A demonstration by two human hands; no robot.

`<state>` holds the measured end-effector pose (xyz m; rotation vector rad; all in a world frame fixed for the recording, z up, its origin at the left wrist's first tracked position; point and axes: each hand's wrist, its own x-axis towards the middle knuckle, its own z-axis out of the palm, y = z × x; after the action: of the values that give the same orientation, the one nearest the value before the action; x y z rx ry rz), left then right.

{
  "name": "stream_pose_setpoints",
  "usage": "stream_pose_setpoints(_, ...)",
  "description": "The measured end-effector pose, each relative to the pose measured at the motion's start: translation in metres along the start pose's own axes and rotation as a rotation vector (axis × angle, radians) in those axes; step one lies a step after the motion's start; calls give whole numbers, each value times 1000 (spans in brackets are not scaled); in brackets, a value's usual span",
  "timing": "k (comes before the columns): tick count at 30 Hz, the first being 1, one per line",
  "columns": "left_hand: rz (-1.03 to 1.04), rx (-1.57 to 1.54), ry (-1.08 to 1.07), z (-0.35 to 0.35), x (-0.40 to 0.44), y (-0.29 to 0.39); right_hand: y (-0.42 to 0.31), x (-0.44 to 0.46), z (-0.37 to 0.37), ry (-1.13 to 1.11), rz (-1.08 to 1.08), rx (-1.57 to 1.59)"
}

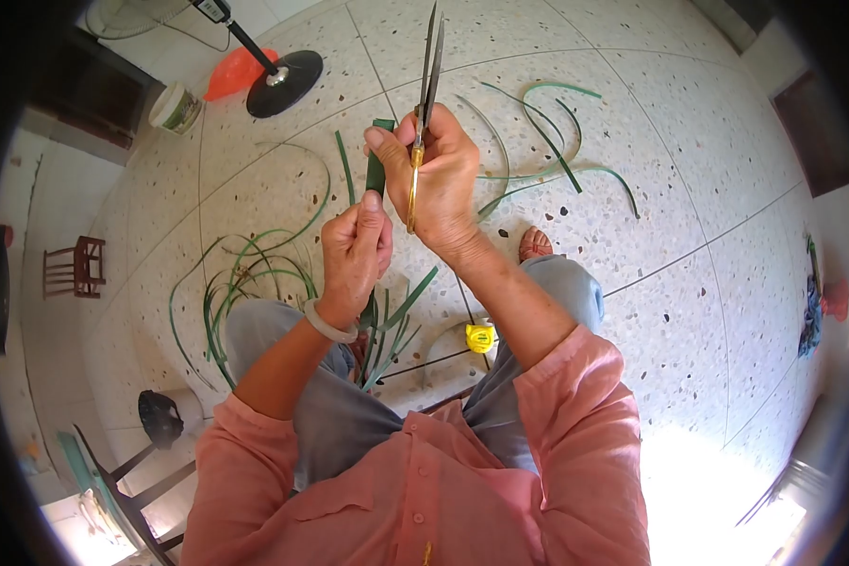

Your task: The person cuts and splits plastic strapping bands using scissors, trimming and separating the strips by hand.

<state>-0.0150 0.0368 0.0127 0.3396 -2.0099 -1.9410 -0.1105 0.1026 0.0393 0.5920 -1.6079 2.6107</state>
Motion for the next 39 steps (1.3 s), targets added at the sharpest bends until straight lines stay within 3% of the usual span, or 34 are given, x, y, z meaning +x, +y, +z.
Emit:
stream_pose_setpoints(4,-131,-186,-76,1,-2,3,6,2,-2,7,-25,-19)
stream_pose_setpoints(8,-61,-122,-76,4,-3,10,5,4,-8,49,47,-92)
stream_pose_setpoints(10,-75,-80,-68,0,-3,8,10,4,-8,15,-51,-83)
stream_pose_setpoints(19,35,-19,-19,3,-5,1,2,1,-3,-14,25,72)
stream_pose_setpoints(39,-36,-170,-143,3,-5,2,-7,2,-3,-20,114,158)
